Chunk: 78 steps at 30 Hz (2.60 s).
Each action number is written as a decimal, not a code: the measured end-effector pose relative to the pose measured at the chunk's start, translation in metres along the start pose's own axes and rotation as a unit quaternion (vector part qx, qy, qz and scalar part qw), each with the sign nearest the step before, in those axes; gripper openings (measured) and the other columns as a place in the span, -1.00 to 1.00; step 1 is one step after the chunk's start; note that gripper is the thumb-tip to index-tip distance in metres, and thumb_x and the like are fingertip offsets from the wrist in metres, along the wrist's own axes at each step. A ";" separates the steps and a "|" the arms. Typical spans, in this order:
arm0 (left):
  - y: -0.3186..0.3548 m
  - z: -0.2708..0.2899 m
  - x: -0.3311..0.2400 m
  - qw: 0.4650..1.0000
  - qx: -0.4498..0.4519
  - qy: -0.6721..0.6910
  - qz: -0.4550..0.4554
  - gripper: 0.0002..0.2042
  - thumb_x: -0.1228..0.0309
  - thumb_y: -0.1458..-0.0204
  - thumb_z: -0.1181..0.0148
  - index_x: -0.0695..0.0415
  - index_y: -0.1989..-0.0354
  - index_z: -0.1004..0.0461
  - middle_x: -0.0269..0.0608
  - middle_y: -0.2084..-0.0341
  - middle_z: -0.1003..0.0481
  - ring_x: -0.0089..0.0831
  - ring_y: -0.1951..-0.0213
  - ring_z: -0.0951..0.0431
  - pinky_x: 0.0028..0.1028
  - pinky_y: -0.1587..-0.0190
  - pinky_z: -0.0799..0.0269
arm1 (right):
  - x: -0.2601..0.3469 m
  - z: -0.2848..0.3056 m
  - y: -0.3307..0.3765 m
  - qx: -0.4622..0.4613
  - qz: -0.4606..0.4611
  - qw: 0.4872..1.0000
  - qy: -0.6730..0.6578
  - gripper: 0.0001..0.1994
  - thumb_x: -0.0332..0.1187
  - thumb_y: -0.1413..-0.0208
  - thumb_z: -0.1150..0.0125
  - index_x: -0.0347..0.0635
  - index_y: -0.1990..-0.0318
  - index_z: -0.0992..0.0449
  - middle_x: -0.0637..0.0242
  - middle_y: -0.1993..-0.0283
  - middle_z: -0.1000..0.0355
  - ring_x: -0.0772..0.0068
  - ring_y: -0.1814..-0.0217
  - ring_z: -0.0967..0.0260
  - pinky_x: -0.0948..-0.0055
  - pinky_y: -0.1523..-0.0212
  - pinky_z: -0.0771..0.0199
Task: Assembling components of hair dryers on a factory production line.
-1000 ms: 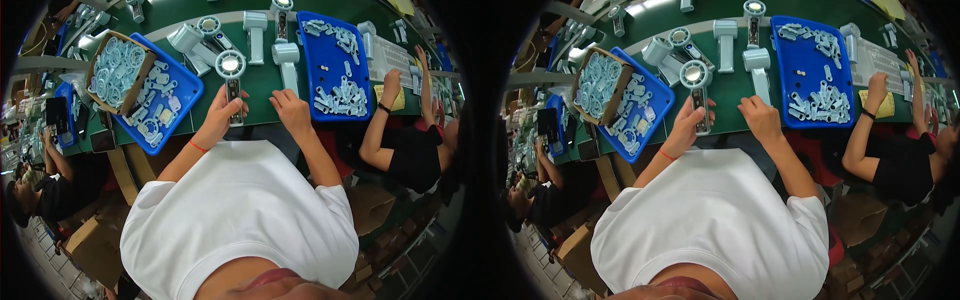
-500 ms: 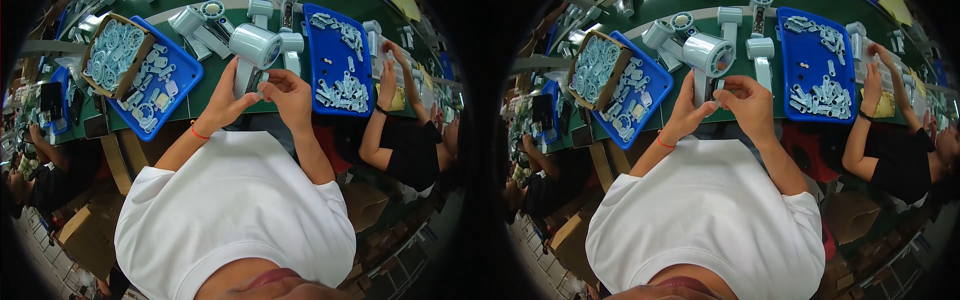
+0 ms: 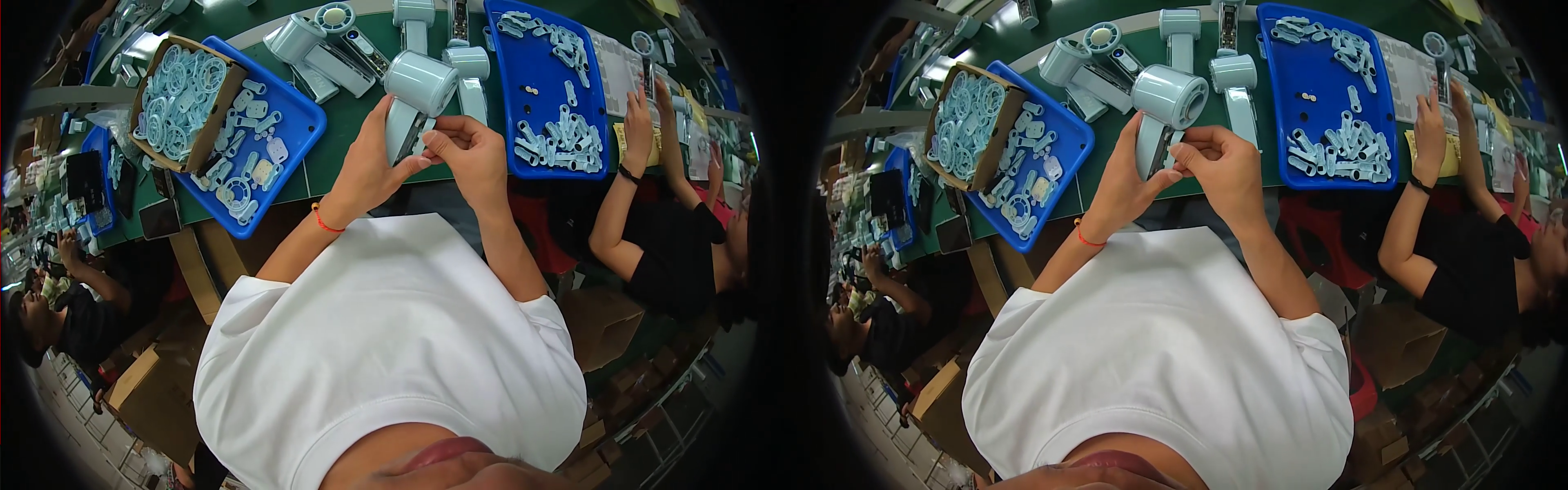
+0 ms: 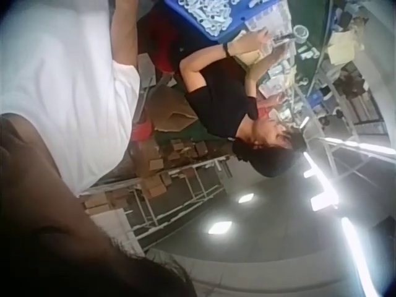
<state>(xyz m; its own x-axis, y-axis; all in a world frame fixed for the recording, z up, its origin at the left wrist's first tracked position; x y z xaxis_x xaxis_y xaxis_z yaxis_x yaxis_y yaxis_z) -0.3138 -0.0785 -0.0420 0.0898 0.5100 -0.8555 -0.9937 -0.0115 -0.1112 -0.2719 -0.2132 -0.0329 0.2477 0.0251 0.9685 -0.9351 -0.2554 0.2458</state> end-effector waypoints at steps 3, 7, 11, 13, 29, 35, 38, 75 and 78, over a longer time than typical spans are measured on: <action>0.002 0.000 -0.004 1.000 -0.002 0.012 -0.012 -0.16 0.32 0.19 -0.37 0.30 -0.21 0.04 0.20 -0.03 -0.23 0.04 0.01 -0.37 -0.24 0.03 -0.34 | -0.002 0.000 -0.001 0.016 -0.016 0.999 0.025 -0.76 -0.46 0.04 -0.28 -0.46 0.27 -0.45 0.21 0.45 -0.47 0.53 0.47 -0.44 0.62 0.45 -0.47; 0.001 0.000 -0.005 1.000 -0.002 0.003 0.003 -0.18 0.32 0.18 -0.37 0.31 -0.20 0.02 0.20 0.00 -0.26 0.03 0.03 -0.39 -0.25 0.05 -0.36 | 0.000 0.001 -0.002 0.004 -0.017 0.998 0.053 -0.77 -0.44 0.05 -0.29 -0.45 0.28 -0.46 0.21 0.44 -0.48 0.54 0.46 -0.45 0.60 0.42 -0.47; 0.001 0.002 -0.009 1.000 -0.009 -0.027 0.014 -0.22 0.35 0.17 -0.35 0.31 -0.18 -0.01 0.20 0.03 -0.29 0.03 0.09 -0.43 -0.25 0.10 -0.40 | -0.006 0.002 -0.007 0.000 0.012 0.996 0.083 -0.75 -0.41 0.06 -0.31 -0.43 0.30 -0.46 0.23 0.45 -0.48 0.55 0.46 -0.44 0.61 0.44 -0.43; 0.001 0.002 -0.010 0.999 -0.007 -0.044 0.019 -0.24 0.36 0.17 -0.34 0.31 -0.18 -0.02 0.20 0.04 -0.30 0.04 0.12 -0.44 -0.25 0.13 -0.41 | -0.010 0.003 -0.010 0.004 0.001 0.998 0.061 -0.76 -0.41 0.07 -0.31 -0.41 0.31 -0.46 0.24 0.45 -0.48 0.56 0.47 -0.44 0.63 0.47 -0.40; -0.004 -0.007 0.008 0.976 0.075 0.198 0.051 -0.33 0.47 0.17 -0.16 0.30 -0.18 -0.05 0.05 0.12 -0.32 -0.13 0.14 -0.39 -0.37 0.06 -0.31 | -0.024 -0.026 -0.013 0.189 0.072 0.967 -0.155 -0.30 -0.11 0.12 -0.36 -0.27 -0.13 -0.22 0.17 -0.06 -0.28 0.37 -0.13 -0.23 0.38 -0.13 -0.22; 0.027 0.023 0.018 0.984 -0.164 0.019 -0.061 -0.38 0.55 0.21 -0.14 0.24 -0.13 -0.13 0.04 0.01 -0.10 -0.21 0.04 -0.20 -0.35 0.02 -0.21 | -0.010 -0.015 -0.007 0.054 0.400 0.915 -0.030 -0.71 -0.52 0.12 -0.11 -0.22 0.18 -0.25 0.20 0.26 -0.34 0.38 0.19 -0.33 0.41 0.07 -0.35; 0.043 0.010 0.013 0.992 -0.067 0.062 -0.082 -0.72 0.65 0.19 -0.06 0.24 0.22 -0.42 -0.14 0.39 -0.35 -0.39 0.45 -0.36 -0.49 0.34 -0.31 | -0.088 -0.014 -0.026 0.045 0.394 0.895 0.205 -0.72 -0.49 0.12 -0.18 -0.26 0.25 -0.25 0.22 0.32 -0.32 0.34 0.22 -0.35 0.38 0.14 -0.38; 0.011 -0.021 0.010 0.890 -0.040 -0.403 -0.212 -0.54 0.31 0.37 -0.37 0.07 0.18 -0.45 -0.34 0.28 -0.43 -0.23 0.11 -0.35 -0.12 0.05 -0.21 | -0.067 -0.011 0.008 -0.001 0.472 0.736 0.486 -0.44 -0.29 0.25 -0.33 -0.23 -0.01 -0.38 0.28 0.03 -0.34 0.30 -0.01 -0.27 0.27 -0.01 -0.22; 0.007 -0.016 0.010 0.908 -0.037 -0.370 -0.194 -0.54 0.31 0.38 -0.38 0.05 0.19 -0.45 -0.37 0.28 -0.45 -0.26 0.10 -0.36 -0.15 0.05 -0.20 | -0.055 -0.006 0.003 0.030 0.436 0.783 0.443 -0.53 -0.33 0.15 -0.28 -0.21 0.00 -0.40 0.26 -0.02 -0.35 0.24 -0.06 -0.27 0.27 -0.02 -0.24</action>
<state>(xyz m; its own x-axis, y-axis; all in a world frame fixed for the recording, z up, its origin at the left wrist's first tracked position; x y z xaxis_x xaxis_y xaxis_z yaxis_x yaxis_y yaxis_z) -0.3187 -0.0877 -0.0596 0.3349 0.9263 -0.1730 -0.8874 0.2483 -0.3884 -0.2896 -0.2099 -0.0856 -0.7760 0.4703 0.4203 -0.6306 -0.5927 -0.5010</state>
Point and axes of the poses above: each hand's wrist, its own y-axis away from the middle knuckle, its own z-axis out of the back of the hand, x = y × z, the point moved 6 cm from there along -y, towards the middle knuckle
